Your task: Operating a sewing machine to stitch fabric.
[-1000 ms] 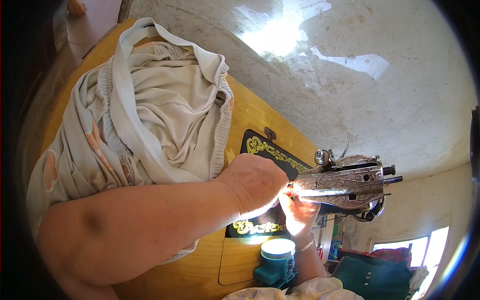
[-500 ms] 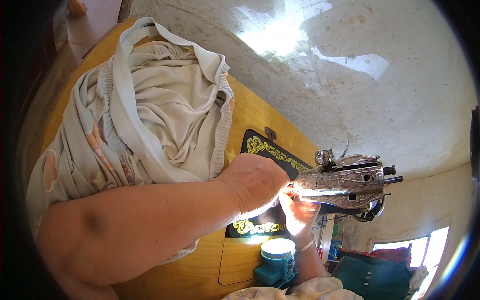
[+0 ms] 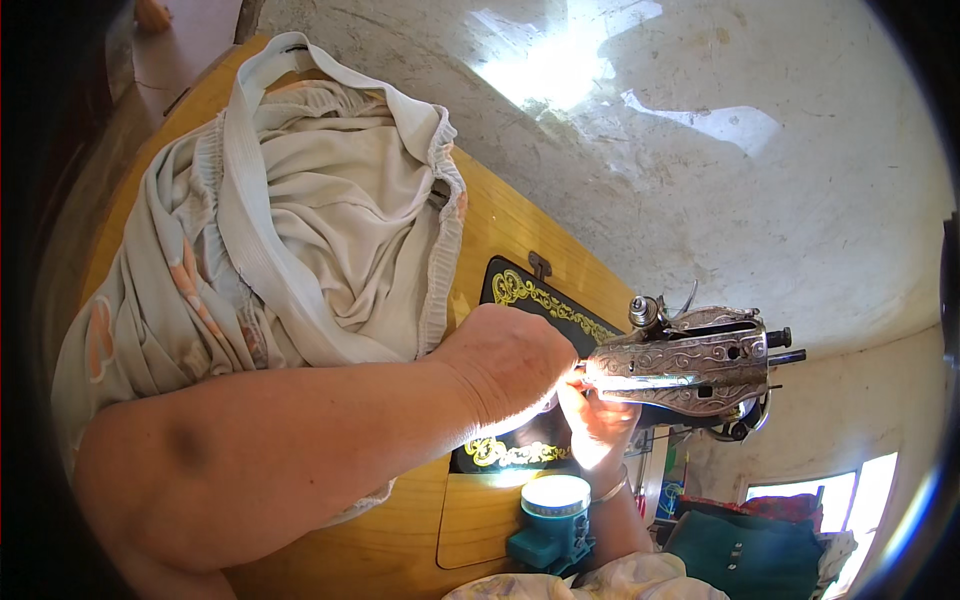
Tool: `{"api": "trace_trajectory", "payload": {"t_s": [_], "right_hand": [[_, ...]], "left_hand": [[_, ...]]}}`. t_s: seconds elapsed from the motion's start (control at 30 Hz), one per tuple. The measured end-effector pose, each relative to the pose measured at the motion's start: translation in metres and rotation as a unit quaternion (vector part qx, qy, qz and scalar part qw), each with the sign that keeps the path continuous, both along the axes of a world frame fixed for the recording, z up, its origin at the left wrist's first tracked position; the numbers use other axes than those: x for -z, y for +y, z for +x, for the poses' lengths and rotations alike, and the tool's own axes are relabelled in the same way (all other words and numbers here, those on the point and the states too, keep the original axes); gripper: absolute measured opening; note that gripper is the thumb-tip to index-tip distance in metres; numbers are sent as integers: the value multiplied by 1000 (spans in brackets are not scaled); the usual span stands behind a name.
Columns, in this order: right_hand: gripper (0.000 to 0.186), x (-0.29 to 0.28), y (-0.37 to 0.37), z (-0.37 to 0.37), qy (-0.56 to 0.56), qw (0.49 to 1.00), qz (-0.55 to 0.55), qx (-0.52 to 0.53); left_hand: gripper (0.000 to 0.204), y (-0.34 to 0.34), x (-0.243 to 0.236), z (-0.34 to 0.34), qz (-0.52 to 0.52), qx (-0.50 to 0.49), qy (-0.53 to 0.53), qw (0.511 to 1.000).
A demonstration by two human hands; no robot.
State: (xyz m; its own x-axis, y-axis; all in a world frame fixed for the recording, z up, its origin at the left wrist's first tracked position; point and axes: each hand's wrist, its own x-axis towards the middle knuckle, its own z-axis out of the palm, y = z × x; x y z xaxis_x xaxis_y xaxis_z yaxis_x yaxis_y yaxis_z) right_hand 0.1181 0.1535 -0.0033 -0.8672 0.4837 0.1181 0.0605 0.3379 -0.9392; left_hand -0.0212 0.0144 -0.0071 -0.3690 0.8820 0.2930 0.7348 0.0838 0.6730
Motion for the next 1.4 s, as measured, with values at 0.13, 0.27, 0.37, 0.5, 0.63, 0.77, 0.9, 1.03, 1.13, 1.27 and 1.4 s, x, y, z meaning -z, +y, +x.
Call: {"api": "trace_trajectory", "payload": {"t_s": [0.13, 0.27, 0.37, 0.5, 0.63, 0.77, 0.9, 1.03, 1.13, 1.27, 1.4], "right_hand": [[34, -1, -3, 0, 0, 1000, -2, 15], [26, -1, -5, -2, 15, 999, 25, 19], [26, -1, -4, -2, 6, 1000, 4, 28], [28, -3, -7, -6, 2, 999, 9, 36], [30, -4, -2, -4, -22, 995, 101, -3], [29, -6, -10, -5, -5, 999, 30, 28], [29, -5, -11, -4, -6, 998, 40, 38], [29, -1, -4, -3, 12, 999, 39, 18], [29, -1, -4, -4, 7, 1000, 10, 17], [31, -6, -10, -6, -7, 1000, 17, 22], [33, -2, -6, -3, -16, 999, 36, 36]], "left_hand": [[14, -1, -2, 1, -16, 3, 6, 1000], [13, 0, 0, 0, -4, -6, 19, 1000], [13, 0, -2, -1, -20, 4, 11, 1000], [14, 0, -1, -2, -17, -6, 20, 1000], [15, -1, -4, -2, -32, 9, 12, 999], [14, -2, -5, 0, -35, 5, 17, 999], [13, -2, -4, 1, -33, 6, 23, 999], [12, -2, -3, 0, -23, 10, 21, 999], [12, -1, -5, -2, -36, 22, 6, 999], [12, -1, -3, -2, -33, 14, 14, 999], [13, -2, -4, -2, -35, 17, 17, 999]]}}
